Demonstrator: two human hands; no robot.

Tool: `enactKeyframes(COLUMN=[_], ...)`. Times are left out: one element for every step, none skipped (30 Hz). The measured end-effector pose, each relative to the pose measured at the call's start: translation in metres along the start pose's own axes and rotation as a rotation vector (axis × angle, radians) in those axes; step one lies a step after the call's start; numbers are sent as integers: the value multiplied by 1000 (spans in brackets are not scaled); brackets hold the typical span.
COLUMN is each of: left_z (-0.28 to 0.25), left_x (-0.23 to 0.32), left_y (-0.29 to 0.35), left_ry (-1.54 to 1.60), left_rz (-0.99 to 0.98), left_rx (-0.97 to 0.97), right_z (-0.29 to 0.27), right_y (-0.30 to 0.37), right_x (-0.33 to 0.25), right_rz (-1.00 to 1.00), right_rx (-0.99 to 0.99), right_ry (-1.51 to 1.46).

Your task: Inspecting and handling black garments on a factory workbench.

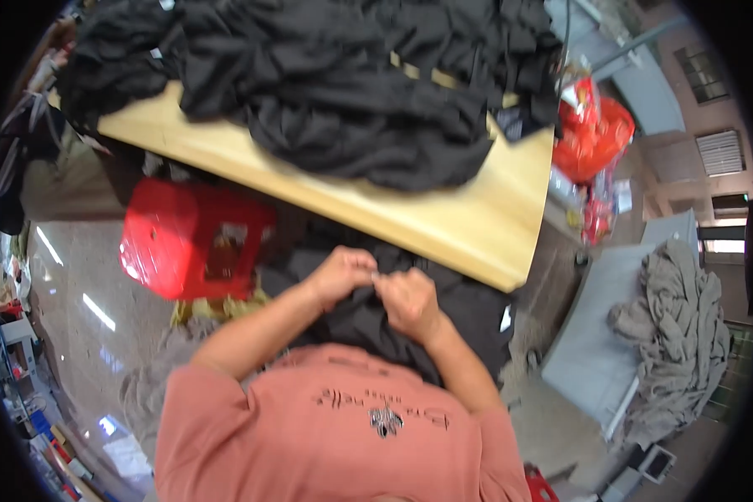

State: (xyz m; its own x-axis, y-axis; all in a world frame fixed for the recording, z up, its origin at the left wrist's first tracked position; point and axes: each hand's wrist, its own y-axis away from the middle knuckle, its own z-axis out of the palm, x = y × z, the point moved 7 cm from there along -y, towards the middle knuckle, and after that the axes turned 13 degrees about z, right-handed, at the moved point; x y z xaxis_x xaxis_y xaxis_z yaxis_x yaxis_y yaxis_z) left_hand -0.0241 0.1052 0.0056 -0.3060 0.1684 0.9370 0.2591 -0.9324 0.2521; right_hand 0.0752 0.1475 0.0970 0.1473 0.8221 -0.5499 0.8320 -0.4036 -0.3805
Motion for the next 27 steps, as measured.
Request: enactKeyframes(left_z=[0,-3,-1,1,2,4,4,6,6,8,7,7,7,7,7,6,6,6,6,5,6,6,7,8,7,6,6], left_x=[-2,-5,0,3,2,-1,-1,-2,-2,-1,-2,0,2,3,2,2,2,2,1,-1,-2,-4,-3,-5,-6,-7,-6], left_y=[1,3,2,1,1,2,2,3,3,5,6,7,7,8,9,10,10,10,11,11,11,13,12,14,13,14,14], left_ry=[33,30,78,112,173,236,244,252,248,259,245,243,247,237,241,253,248,214,195,184,157,130,104,105,109,113,110], left_rz=[-48,-90,-35,12,-7,-38,-26,-24,-1,16,11,44,79,86,85,73,82,99,109,101,109,115,152,145,143,144,149], left_rx=[2,36,11,-13,-20,-32,-43,-67,-95,-121,-126,-144,-150,-159,-150,-137,-137,-135,-143,-129,-144,-160,-165,-164,-149,-133,-130], right_z=[0,1,2,0,0,-1,-1,-1,-1,-1,-1,-2,-2,-2,-3,-4,-5,-6,-7,-9,-8,-5,-6,-3,-5,3,11], right_y=[-1,-2,-4,-5,-6,-7,-7,-7,-6,-6,-6,-5,-5,-5,-5,-5,-5,-6,-7,-8,-9,-9,-10,-9,-10,-9,-7], right_x=[-2,-4,-7,-8,-7,-6,-7,-6,-7,-5,-3,-3,-1,0,0,-3,-5,-5,-1,5,10,15,18,21,23,25,29], right_rz=[-16,-22,-46,-43,-30,-17,-29,-6,-20,9,39,39,71,103,99,70,41,44,96,171,241,305,334,384,387,435,524], right_rx=[14,1,-7,16,8,11,1,3,-3,-3,-4,-2,-2,-4,-3,7,15,11,-16,-32,-58,-101,-103,-135,-108,-211,-295], right_ry=[28,64,83,111,101,93,86,71,78,70,64,65,52,37,36,41,46,43,-48,-145,-197,-260,-299,-320,-333,-375,-403])
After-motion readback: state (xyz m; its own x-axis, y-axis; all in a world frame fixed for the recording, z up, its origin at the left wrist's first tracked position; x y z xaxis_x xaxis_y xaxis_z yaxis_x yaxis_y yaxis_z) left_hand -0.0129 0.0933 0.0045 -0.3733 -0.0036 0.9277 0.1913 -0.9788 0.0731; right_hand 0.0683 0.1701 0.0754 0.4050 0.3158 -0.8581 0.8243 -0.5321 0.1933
